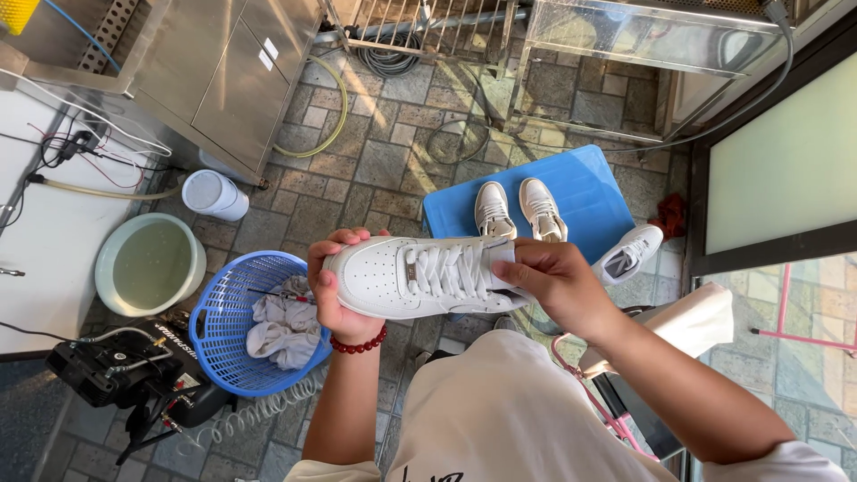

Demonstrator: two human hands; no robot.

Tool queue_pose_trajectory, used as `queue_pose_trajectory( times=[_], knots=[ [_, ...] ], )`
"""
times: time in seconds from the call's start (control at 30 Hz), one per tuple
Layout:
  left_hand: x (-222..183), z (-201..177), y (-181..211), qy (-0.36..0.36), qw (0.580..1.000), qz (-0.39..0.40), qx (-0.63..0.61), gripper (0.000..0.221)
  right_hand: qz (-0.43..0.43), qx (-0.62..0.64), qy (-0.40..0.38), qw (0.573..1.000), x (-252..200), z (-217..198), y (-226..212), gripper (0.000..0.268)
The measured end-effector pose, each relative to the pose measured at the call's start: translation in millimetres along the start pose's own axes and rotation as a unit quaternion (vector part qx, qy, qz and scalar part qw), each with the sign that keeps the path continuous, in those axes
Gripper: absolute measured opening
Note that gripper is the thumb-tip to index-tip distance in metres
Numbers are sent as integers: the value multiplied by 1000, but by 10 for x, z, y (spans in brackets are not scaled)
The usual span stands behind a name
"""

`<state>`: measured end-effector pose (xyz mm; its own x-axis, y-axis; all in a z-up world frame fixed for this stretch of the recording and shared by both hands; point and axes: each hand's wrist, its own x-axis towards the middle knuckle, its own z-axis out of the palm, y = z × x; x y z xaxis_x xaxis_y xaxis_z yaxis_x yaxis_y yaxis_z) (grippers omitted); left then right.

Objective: Inspecting white sneakers and inserting shoe shapers to maintain their form.

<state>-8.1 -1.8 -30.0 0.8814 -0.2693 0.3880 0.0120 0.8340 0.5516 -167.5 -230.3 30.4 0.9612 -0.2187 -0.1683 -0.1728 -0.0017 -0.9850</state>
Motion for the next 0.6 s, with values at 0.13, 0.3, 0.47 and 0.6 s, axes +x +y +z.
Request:
queue_pose_trajectory(
  times=[0.13, 0.3, 0.47, 0.6],
  knots=[
    [-72, 77, 18, -13, 997, 42, 55, 31, 108, -60, -32, 992, 98, -11, -59, 34],
    [-210, -34, -61, -28, 992, 70, 105, 34, 215, 214, -38, 952, 173, 54, 280, 41],
    [-224, -90, -64, -32, 999, 27, 25, 52, 164, 380, -48, 909, 120, 107, 509, 40],
    [-306, 48, -192, -79, 991, -95, -53, 97, 174, 464, -47, 868, 112, 288, 126, 45]
  ],
)
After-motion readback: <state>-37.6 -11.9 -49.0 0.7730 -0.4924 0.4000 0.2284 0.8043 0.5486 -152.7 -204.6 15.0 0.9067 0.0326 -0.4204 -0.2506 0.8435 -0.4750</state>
